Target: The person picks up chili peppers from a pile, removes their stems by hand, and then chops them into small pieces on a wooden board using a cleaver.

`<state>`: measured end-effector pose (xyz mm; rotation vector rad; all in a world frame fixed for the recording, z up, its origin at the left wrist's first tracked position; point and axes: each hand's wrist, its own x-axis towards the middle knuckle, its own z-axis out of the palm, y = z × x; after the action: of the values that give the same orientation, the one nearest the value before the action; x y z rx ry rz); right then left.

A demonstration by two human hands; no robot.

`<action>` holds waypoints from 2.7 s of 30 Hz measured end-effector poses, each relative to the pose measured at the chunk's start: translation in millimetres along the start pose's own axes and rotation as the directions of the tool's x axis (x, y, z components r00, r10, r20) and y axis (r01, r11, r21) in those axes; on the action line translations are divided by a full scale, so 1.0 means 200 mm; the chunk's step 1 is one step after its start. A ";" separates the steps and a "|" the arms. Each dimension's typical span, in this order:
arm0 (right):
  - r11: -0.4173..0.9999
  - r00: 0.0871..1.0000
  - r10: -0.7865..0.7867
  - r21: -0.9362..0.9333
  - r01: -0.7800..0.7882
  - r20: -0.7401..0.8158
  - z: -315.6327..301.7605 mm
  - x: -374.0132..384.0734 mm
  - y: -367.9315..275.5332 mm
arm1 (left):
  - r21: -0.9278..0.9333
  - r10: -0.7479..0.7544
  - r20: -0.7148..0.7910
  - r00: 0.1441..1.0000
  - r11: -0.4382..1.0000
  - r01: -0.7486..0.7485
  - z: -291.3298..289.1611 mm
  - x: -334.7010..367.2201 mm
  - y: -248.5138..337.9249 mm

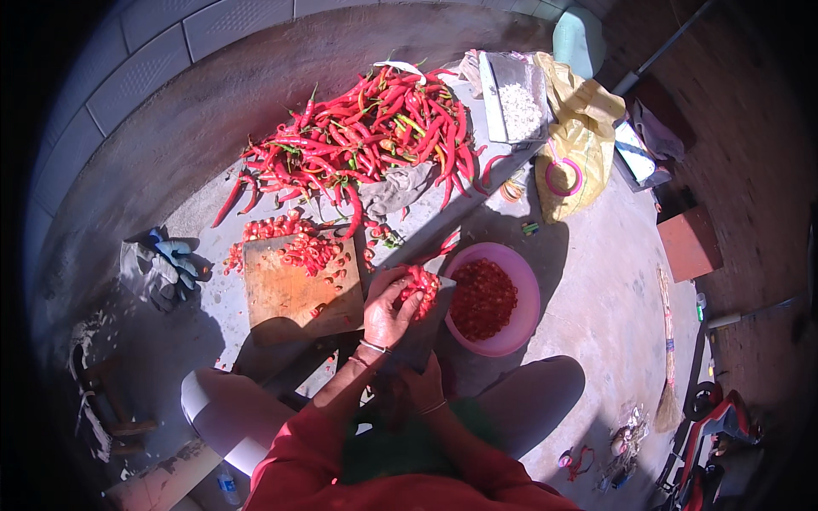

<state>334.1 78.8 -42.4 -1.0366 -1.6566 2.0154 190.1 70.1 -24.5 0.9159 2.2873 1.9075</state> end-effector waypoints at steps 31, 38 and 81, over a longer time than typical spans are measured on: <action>0.953 0.991 0.098 0.277 -0.120 0.093 -0.07 0.32 0.05 | 0.127 -0.077 0.059 0.995 0.989 0.069 -0.67 0.27 -0.22; 0.970 0.973 0.184 0.131 -0.203 0.141 0.14 0.33 0.10 | 0.283 -0.030 0.042 0.999 0.959 0.017 -0.84 0.40 -0.51; 0.998 0.943 0.014 -0.059 0.006 0.332 0.52 0.42 0.14 | 0.365 0.045 -0.106 0.993 0.931 -0.003 -0.61 0.18 -0.51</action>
<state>207.8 53.6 -90.5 -0.7459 -1.8893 2.2545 72.3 -30.5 -73.5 0.8850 2.7723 1.6059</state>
